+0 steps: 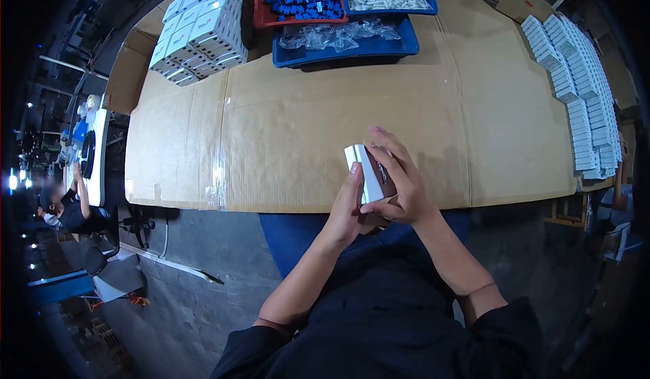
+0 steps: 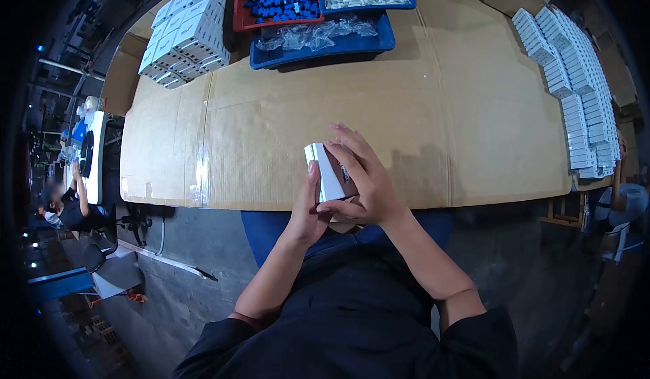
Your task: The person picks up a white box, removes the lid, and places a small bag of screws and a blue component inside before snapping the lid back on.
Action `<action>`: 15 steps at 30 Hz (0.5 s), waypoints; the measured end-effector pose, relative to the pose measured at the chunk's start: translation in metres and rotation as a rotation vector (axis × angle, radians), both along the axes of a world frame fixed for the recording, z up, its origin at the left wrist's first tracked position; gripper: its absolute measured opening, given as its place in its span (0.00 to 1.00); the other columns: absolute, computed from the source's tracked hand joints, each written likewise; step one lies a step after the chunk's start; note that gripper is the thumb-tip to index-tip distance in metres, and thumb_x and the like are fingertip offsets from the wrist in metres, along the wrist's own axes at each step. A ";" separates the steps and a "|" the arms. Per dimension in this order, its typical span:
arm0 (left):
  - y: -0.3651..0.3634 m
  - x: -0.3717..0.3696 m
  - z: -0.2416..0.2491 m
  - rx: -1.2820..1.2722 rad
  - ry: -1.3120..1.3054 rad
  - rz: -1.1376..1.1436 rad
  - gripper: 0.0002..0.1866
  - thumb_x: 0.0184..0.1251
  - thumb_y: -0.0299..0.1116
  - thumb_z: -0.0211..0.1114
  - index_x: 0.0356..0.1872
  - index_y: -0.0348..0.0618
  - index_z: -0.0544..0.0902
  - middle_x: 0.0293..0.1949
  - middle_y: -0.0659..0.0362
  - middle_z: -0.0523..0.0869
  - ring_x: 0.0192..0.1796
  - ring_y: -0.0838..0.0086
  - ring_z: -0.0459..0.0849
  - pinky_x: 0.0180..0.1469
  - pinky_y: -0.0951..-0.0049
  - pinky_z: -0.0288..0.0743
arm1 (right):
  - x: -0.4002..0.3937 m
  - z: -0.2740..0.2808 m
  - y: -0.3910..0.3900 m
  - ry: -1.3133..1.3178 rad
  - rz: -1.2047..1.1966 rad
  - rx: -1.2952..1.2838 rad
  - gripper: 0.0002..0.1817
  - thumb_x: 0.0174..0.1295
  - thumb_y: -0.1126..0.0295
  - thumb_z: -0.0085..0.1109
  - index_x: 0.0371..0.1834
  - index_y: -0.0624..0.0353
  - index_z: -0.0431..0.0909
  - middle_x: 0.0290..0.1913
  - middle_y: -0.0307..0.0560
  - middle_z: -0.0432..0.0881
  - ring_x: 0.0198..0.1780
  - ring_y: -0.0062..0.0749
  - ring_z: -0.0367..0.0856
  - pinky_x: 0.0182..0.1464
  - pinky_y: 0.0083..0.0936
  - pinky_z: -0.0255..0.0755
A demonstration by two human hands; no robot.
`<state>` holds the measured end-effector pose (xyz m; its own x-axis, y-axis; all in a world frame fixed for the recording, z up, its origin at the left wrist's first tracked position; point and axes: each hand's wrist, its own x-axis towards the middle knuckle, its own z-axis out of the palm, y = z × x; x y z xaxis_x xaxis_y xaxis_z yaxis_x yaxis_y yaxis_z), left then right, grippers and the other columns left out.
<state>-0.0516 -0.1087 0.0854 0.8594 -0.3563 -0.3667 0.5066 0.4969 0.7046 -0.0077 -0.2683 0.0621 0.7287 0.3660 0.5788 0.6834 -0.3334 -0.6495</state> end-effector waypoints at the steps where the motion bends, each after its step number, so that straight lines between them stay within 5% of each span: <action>1: -0.003 0.000 0.003 -0.020 0.008 0.012 0.41 0.83 0.68 0.40 0.77 0.42 0.65 0.66 0.51 0.79 0.68 0.64 0.81 0.69 0.62 0.79 | 0.001 0.001 0.000 -0.011 -0.005 0.031 0.53 0.51 0.39 0.79 0.72 0.67 0.73 0.76 0.64 0.69 0.75 0.60 0.73 0.75 0.55 0.66; 9: 0.003 0.003 0.004 0.062 0.001 0.044 0.41 0.83 0.68 0.41 0.77 0.43 0.65 0.66 0.52 0.78 0.66 0.66 0.81 0.68 0.64 0.77 | 0.011 -0.003 0.018 -0.036 0.033 0.236 0.51 0.55 0.37 0.75 0.68 0.73 0.75 0.65 0.67 0.81 0.67 0.61 0.82 0.69 0.45 0.76; 15: 0.007 0.003 0.008 0.068 0.014 0.072 0.40 0.84 0.67 0.39 0.78 0.43 0.64 0.68 0.52 0.75 0.70 0.67 0.77 0.72 0.63 0.72 | 0.008 -0.011 0.030 0.142 0.044 0.433 0.49 0.62 0.35 0.69 0.68 0.72 0.75 0.65 0.65 0.82 0.67 0.53 0.83 0.68 0.41 0.77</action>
<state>-0.0486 -0.1015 0.0935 0.8766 -0.2676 -0.4000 0.4812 0.4833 0.7313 0.0007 -0.2383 0.0511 0.8008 0.1447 0.5812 0.5852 0.0172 -0.8107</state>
